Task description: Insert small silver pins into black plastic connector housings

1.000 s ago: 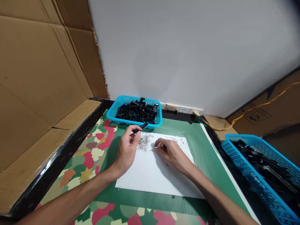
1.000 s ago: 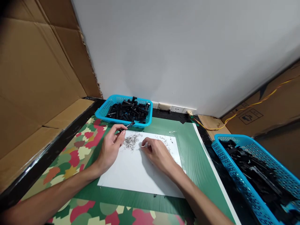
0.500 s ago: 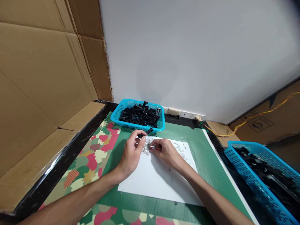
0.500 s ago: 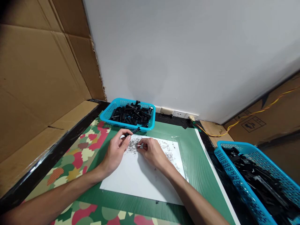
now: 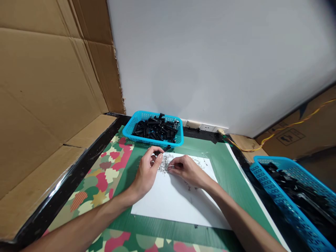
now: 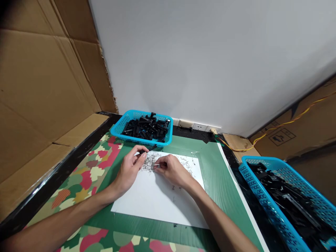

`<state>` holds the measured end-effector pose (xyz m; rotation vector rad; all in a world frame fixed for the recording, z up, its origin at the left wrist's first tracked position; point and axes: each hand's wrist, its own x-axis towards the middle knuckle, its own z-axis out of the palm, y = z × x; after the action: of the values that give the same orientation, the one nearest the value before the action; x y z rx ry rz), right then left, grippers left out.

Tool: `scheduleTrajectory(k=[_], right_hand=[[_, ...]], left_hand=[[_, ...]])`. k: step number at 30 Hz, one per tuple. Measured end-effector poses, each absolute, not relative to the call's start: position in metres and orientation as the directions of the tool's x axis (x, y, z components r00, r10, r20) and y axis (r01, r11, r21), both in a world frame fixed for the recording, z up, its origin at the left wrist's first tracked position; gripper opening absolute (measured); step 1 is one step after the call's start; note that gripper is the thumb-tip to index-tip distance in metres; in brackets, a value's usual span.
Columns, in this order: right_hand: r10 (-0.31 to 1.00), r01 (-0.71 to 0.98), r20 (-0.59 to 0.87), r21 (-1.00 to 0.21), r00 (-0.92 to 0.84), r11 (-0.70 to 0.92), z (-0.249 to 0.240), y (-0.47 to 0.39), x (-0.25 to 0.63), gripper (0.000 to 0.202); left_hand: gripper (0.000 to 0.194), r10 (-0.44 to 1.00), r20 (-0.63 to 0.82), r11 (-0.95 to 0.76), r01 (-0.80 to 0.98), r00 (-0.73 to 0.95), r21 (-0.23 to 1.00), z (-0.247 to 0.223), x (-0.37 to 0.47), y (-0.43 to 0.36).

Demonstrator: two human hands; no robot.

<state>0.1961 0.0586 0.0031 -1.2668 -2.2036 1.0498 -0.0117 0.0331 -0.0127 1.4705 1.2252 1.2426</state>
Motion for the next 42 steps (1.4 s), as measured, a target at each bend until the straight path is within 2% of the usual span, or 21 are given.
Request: scheduleTrajectory(k=[4,10,20,24,28,32,39,42], right_hand=[[0.856,0.582,-0.026,-0.744,-0.517,0.329,0.012,0.051,0.211,0.02],[0.88,0.717,-0.14,-0.643,-0.454,0.268,0.021,0.044,0.25,0.016],[0.877,0.694,-0.172,-0.685,-0.449,0.221,0.017,0.029,0.252,0.018],[0.889,0.69,-0.122,-0.68,-0.441,0.248,0.017,0.025,0.249,0.021],[0.888,0.717,-0.151,-0.655,-0.434,0.239,0.016,0.022,0.249,0.011],[0.889,0.727,-0.168,-0.649,-0.426,0.225,0.015,0.021,0.249,0.014],[0.892,0.594,-0.154,-0.791,-0.425,0.146,0.024,0.02,0.248,0.012],[0.9,0.467,-0.071,-0.871,-0.43,0.154,0.027,0.016,0.247,0.013]], left_hand=[[0.027,0.986,0.162,-0.167,0.145,0.044,0.975,-0.011,-0.011,0.031],[0.029,0.988,0.123,-0.135,0.14,0.092,0.981,-0.013,-0.01,0.028],[0.027,0.974,0.128,-0.167,0.204,0.189,0.965,-0.013,-0.006,0.023],[0.026,0.959,0.168,-0.224,0.25,0.227,0.942,-0.012,-0.006,0.02],[0.025,0.953,0.179,-0.244,0.264,0.246,0.933,-0.011,-0.007,0.018],[0.025,0.948,0.179,-0.251,0.273,0.263,0.929,-0.012,-0.007,0.017],[0.026,0.929,0.159,-0.261,0.286,0.334,0.922,-0.008,-0.007,0.017],[0.029,0.915,0.131,-0.245,0.266,0.381,0.932,-0.002,-0.006,0.015]])
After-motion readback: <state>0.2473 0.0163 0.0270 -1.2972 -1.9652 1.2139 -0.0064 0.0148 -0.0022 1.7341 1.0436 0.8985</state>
